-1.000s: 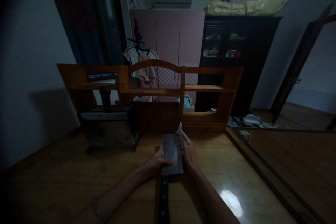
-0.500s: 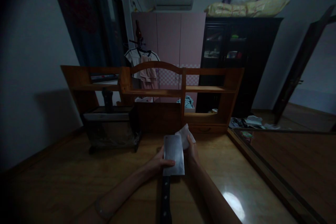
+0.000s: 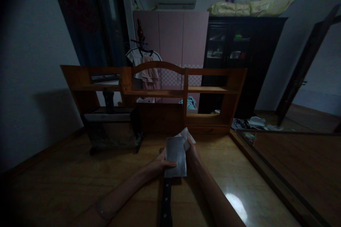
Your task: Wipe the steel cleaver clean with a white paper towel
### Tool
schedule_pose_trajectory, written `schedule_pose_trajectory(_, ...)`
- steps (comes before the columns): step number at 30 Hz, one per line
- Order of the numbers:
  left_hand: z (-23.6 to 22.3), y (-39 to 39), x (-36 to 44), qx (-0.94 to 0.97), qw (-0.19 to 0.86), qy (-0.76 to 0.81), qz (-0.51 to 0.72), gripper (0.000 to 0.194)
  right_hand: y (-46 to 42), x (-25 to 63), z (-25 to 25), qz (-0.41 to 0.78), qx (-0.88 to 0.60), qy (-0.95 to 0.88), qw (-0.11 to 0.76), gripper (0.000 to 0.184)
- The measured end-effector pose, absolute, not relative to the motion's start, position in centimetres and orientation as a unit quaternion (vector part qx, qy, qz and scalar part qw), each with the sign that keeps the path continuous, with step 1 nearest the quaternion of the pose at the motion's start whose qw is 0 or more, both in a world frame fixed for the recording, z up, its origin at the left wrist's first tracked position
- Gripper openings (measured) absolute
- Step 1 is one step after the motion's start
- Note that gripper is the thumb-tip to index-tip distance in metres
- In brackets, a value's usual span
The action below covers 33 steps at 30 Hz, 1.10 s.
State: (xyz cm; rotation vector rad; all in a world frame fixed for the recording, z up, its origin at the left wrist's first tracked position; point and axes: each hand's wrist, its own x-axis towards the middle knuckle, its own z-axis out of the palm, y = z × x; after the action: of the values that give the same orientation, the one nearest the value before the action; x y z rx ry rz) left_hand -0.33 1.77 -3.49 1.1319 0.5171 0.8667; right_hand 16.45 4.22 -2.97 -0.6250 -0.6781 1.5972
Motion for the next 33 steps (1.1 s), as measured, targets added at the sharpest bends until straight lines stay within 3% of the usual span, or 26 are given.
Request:
schedule_pose_trajectory(18, -3.9, 1.9, -0.2, 0.515, 0.714, 0.24, 0.409, 0.082, 2.8, 15.8, -1.7, 0.744, -0.245, -0.243, 0.572, 0.052)
schedule_pose_trajectory(26, -3.2, 1.5, -0.2, 0.52, 0.713, 0.242, 0.403, 0.078, 3.0, 15.9, -1.8, 0.742, -0.248, -0.234, 0.578, 0.044)
schedule_pose_trajectory(33, -3.0, 1.3, -0.3, 0.518, 0.721, 0.231, 0.398, 0.087, 2.4, 15.7, -0.7, 0.743, -0.244, -0.232, 0.578, 0.036)
